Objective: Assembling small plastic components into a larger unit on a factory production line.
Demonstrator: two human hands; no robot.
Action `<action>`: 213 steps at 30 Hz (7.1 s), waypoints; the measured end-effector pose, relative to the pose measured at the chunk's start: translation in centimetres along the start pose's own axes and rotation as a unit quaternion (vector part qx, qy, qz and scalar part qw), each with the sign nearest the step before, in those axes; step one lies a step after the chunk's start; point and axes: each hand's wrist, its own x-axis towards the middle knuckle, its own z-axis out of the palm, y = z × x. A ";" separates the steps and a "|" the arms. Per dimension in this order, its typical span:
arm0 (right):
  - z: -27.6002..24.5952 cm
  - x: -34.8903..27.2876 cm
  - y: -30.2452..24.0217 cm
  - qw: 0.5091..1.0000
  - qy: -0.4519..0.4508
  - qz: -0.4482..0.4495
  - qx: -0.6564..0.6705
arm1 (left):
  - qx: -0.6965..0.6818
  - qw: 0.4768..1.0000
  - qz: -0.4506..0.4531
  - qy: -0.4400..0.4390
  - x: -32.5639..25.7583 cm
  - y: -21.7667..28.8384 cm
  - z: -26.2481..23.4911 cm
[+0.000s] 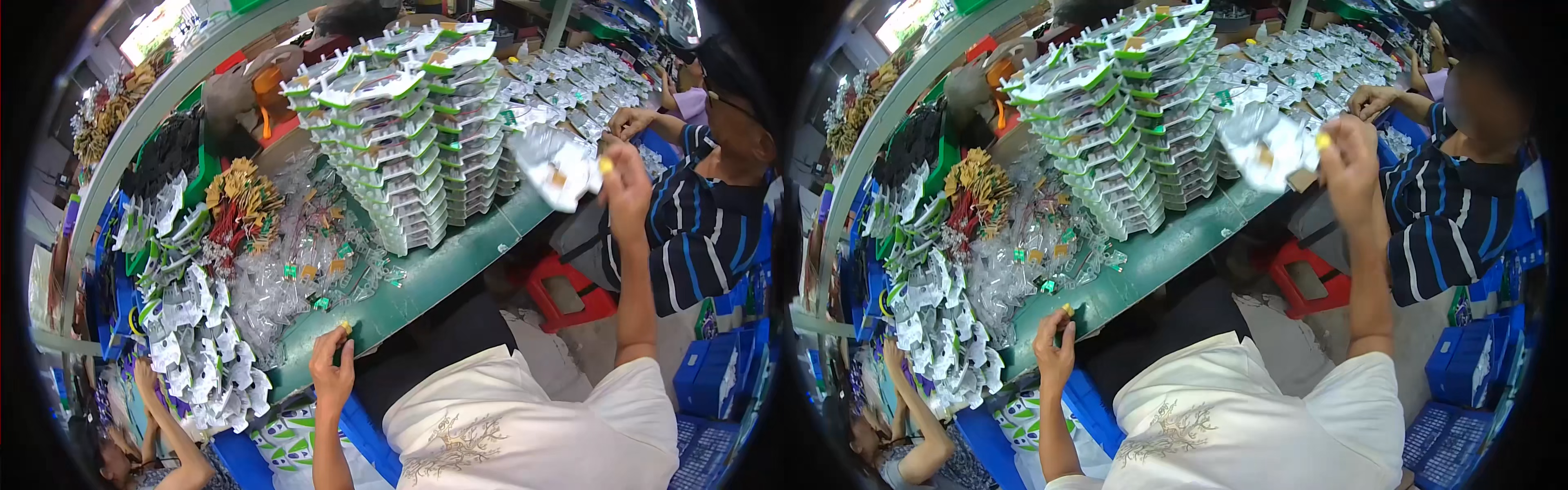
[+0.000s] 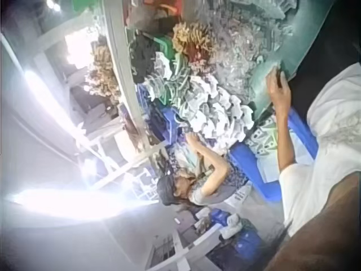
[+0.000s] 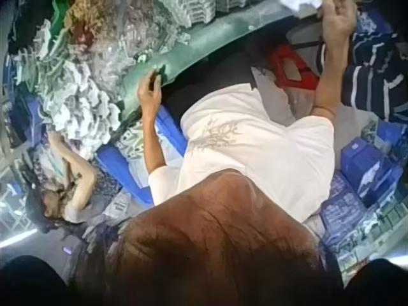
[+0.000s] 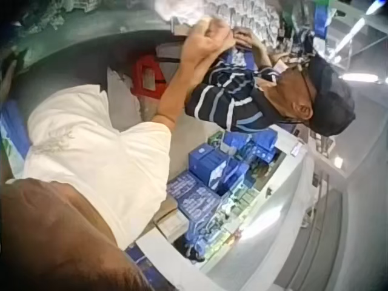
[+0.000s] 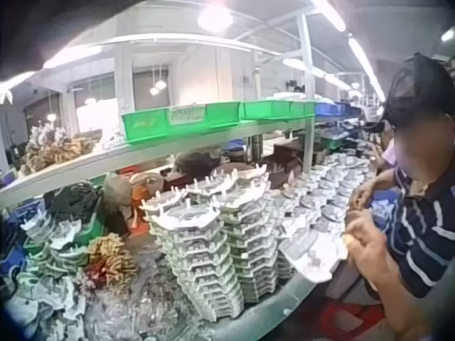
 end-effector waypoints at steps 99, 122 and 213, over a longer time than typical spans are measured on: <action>28.6 -15.8 -11.9 0.789 -0.572 0.083 0.209 | 0.450 0.835 -0.095 0.302 -8.2 -4.0 -18.0; 26.5 -13.8 -9.6 0.836 -0.522 0.069 0.153 | 0.177 0.956 0.180 0.147 -6.8 -0.3 -0.8; 24.1 -14.7 -11.0 0.800 -0.589 -0.020 0.114 | 0.034 0.996 0.071 -0.038 -2.1 -1.6 -2.1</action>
